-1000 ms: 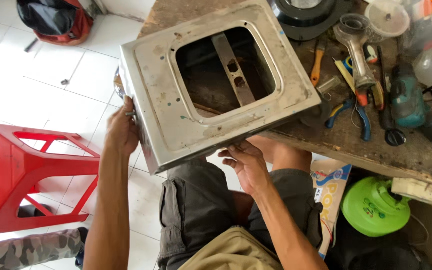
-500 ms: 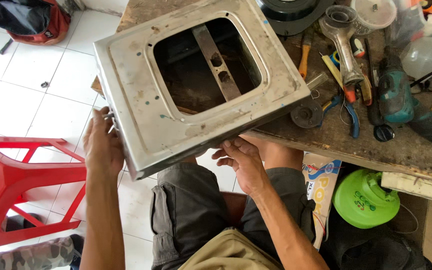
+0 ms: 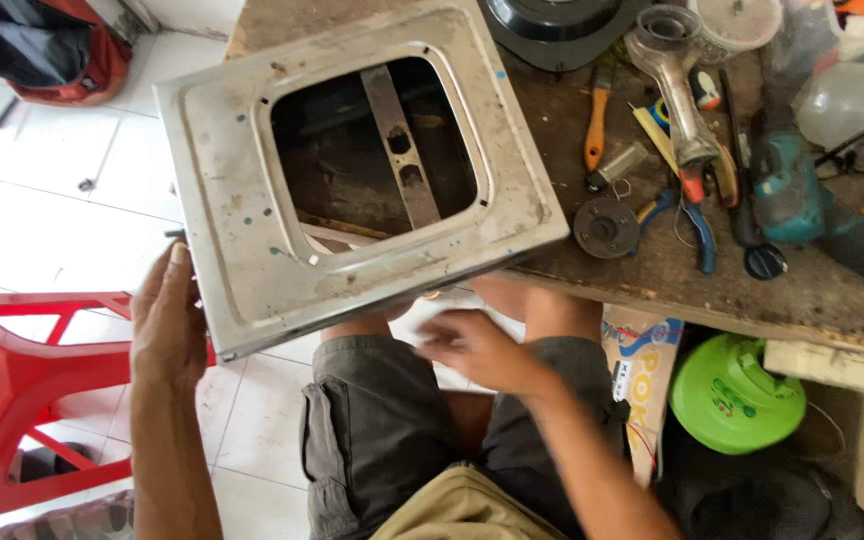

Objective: The person uses a power drill to secure a metal bracket onto a rectangular metal casing. They then insert a circular metal component into the casing and use a screwdriver to tighten it in place.

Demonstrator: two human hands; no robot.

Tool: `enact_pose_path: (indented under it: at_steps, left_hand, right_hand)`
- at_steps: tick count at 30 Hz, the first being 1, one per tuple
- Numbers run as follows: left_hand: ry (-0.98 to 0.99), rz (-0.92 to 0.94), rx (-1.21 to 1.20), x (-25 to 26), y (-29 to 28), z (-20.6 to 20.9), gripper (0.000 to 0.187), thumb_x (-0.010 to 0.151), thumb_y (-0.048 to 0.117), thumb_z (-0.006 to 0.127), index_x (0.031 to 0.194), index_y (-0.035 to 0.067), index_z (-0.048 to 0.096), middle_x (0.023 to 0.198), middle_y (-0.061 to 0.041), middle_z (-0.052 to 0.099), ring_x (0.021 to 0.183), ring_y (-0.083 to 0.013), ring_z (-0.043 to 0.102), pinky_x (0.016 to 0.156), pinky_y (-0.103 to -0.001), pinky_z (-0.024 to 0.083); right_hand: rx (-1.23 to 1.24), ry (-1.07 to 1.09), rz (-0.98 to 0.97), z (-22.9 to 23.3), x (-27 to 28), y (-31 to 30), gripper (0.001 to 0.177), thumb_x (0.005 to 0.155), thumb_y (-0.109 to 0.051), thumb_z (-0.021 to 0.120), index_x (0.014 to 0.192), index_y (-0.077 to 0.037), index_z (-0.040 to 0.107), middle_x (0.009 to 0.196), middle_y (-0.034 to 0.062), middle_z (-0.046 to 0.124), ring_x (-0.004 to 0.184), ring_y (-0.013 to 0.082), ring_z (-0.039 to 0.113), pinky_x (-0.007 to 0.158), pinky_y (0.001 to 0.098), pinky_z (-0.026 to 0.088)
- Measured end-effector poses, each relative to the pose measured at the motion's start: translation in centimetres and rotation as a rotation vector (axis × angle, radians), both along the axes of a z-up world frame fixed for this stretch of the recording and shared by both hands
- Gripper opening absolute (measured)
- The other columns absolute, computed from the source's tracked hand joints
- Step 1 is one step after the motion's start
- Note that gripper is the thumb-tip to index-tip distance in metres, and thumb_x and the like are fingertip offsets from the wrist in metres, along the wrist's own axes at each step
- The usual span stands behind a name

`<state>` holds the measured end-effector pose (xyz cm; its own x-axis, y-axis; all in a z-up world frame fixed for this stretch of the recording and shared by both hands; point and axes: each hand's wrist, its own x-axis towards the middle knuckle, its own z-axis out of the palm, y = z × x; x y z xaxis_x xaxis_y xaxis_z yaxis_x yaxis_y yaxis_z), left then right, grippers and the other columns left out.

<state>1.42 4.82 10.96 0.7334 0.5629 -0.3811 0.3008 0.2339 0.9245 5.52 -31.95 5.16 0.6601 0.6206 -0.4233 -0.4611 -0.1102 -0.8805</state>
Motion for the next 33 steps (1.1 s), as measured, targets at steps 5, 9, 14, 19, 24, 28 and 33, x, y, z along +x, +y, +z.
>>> enact_pose_path:
  at_steps: [5, 9, 14, 19, 24, 28, 33]
  left_hand:
    - [0.074, -0.013, 0.024, 0.2, 0.3, -0.3, 0.059, 0.113, 0.051, 0.058, 0.160, 0.016, 0.062, 0.115, 0.001, 0.077, 0.082, -0.0092, 0.066, 0.063, -0.025, 0.058]
    - [0.080, 0.047, 0.038, 1.0, -1.2, 1.2, 0.039, 0.115, 0.051, 0.055, 0.140, 0.023, 0.068, 0.107, 0.008, 0.070, 0.090, -0.0049, 0.062, 0.066, -0.026, 0.051]
    - [0.193, 0.024, 0.228, 0.1, -1.5, 2.6, 0.083, 0.104, 0.053, 0.051, 0.175, 0.014, 0.030, 0.181, -0.011, 0.038, 0.161, -0.0275, 0.047, 0.122, -0.051, 0.046]
    - [-0.079, -0.042, 0.795, -3.3, -4.4, 2.4, 0.079, 0.108, 0.025, 0.071, 0.172, 0.002, 0.031, 0.173, -0.025, 0.045, 0.155, -0.0381, 0.051, 0.121, -0.051, 0.046]
    - [-0.104, -0.527, 1.390, -2.3, -13.7, 2.0, 0.095, 0.097, 0.050, 0.087, 0.173, 0.017, 0.040, 0.180, -0.007, 0.043, 0.171, -0.0358, 0.028, 0.137, -0.063, 0.009]
    - [-0.192, -0.672, 1.848, 0.3, -17.0, 1.6, 0.098, 0.084, 0.029, 0.086, 0.170, 0.009, 0.043, 0.168, -0.023, 0.052, 0.160, -0.0406, 0.047, 0.129, -0.067, 0.028]
    - [-0.119, -0.676, 2.140, 0.2, -17.3, 0.8, 0.110, 0.081, 0.017, 0.088, 0.176, 0.012, 0.032, 0.169, -0.023, 0.052, 0.156, -0.0418, 0.051, 0.126, -0.066, 0.036]
  right_hand:
    - [-0.445, -1.065, -0.033, 10.9, 10.0, -10.5, 0.008, 0.098, -0.011, 0.082, 0.103, -0.012, 0.089, 0.116, 0.0082, 0.087, 0.110, 0.0185, 0.082, 0.105, 0.0359, 0.063]
    - [-0.707, -1.184, -0.409, 10.1, 22.9, -15.0, 0.010, 0.116, -0.012, 0.082, 0.122, -0.004, 0.084, 0.111, 0.0105, 0.083, 0.096, 0.0219, 0.074, 0.083, 0.0423, 0.058]
    - [-1.270, -1.107, -0.182, 8.6, 30.1, -15.2, 0.070, 0.098, -0.039, 0.096, 0.152, 0.000, 0.074, 0.150, 0.0419, 0.055, 0.139, 0.0606, 0.053, 0.108, 0.0676, 0.044]
    - [-1.200, -1.351, -0.278, 6.8, 31.7, -16.5, 0.045, 0.103, -0.035, 0.107, 0.121, -0.001, 0.085, 0.124, 0.0296, 0.065, 0.111, 0.0477, 0.064, 0.088, 0.0518, 0.053]
    - [-1.059, -1.357, -0.444, 6.4, 31.6, -17.8, 0.044, 0.143, -0.017, 0.102, 0.120, -0.002, 0.068, 0.093, 0.0292, 0.069, 0.058, 0.0507, 0.070, 0.039, 0.0663, 0.060]
    - [-1.220, -1.207, -0.376, 5.9, 31.5, -18.1, 0.059, 0.099, -0.037, 0.098, 0.137, -0.002, 0.070, 0.125, 0.0310, 0.075, 0.110, 0.0525, 0.069, 0.090, 0.0574, 0.052]
    - [-1.197, -0.970, -0.470, 4.3, 29.6, -16.6, 0.064, 0.106, -0.047, 0.099, 0.135, 0.002, 0.069, 0.128, 0.0280, 0.069, 0.117, 0.0513, 0.062, 0.091, 0.0658, 0.051]
